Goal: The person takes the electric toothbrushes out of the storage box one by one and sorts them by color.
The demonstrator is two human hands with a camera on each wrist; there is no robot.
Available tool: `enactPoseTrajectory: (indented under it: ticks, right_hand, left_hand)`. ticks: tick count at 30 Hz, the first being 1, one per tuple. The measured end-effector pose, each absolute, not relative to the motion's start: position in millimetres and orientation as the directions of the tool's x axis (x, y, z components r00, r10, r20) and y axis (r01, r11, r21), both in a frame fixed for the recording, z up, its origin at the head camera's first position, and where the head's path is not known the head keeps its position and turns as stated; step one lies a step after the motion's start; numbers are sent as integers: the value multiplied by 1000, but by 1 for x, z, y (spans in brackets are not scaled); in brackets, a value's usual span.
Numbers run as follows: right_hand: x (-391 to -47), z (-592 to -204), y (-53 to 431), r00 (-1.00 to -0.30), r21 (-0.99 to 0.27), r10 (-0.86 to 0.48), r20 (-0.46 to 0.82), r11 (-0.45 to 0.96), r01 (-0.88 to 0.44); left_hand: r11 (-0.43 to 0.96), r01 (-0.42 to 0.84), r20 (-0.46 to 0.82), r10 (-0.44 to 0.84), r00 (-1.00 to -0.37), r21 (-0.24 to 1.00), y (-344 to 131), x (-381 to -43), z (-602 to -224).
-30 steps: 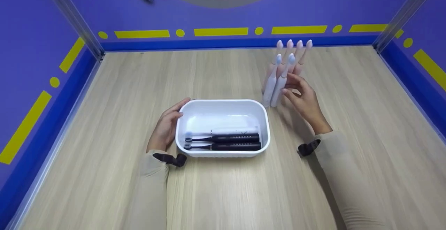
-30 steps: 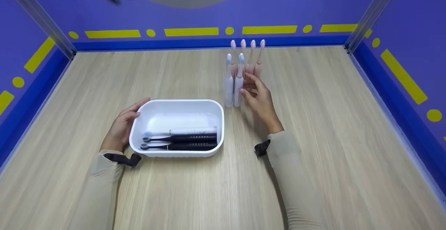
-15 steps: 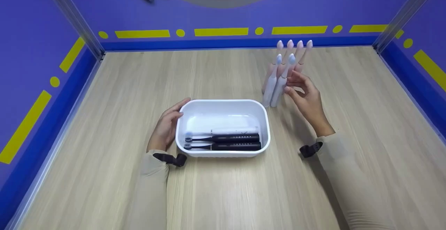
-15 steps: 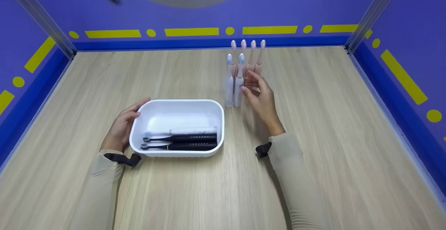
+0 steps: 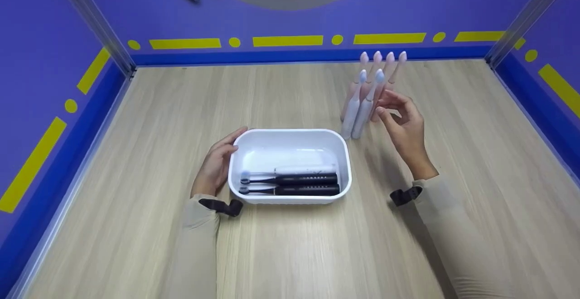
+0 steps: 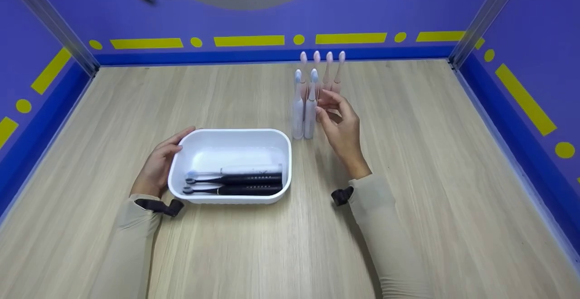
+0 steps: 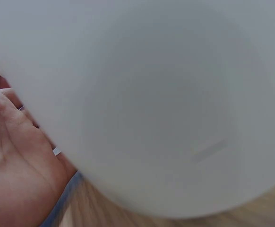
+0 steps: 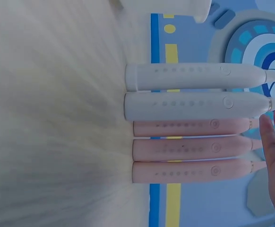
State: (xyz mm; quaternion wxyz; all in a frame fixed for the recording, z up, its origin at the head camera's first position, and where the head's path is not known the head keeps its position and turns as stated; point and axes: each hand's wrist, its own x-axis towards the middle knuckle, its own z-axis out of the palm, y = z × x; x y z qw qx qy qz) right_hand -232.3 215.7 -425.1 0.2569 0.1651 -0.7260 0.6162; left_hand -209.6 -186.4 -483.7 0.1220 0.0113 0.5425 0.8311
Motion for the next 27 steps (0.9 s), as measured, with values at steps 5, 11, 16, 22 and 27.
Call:
enactPoseTrajectory:
  ticks: [5, 11, 16, 22, 27]
  right_hand:
    - [-228, -421, 209, -788, -783, 36, 615, 152, -604]
    - [-224, -418, 201, -762, -751, -15, 647, 163, -640]
    - [-220, -412, 194, -765, -745, -88, 638, 180, -642]
    - [-219, -407, 186, -774, -751, -172, 610, 188, -634]
    - [-219, -403, 179, -774, -749, -246, 584, 203, -630]
  left_hand:
    - [-378, -189, -114, 212, -971, 907, -187, -209, -484]
    - [-390, -192, -113, 216, -970, 901, -186, -209, -483]
    - [-391, -198, -123, 207, -970, 899, -186, -209, -483]
    - [-390, -192, -119, 204, -972, 900, -185, -209, -483]
    - [-392, -187, -118, 191, -974, 901, -185, -209, -484]
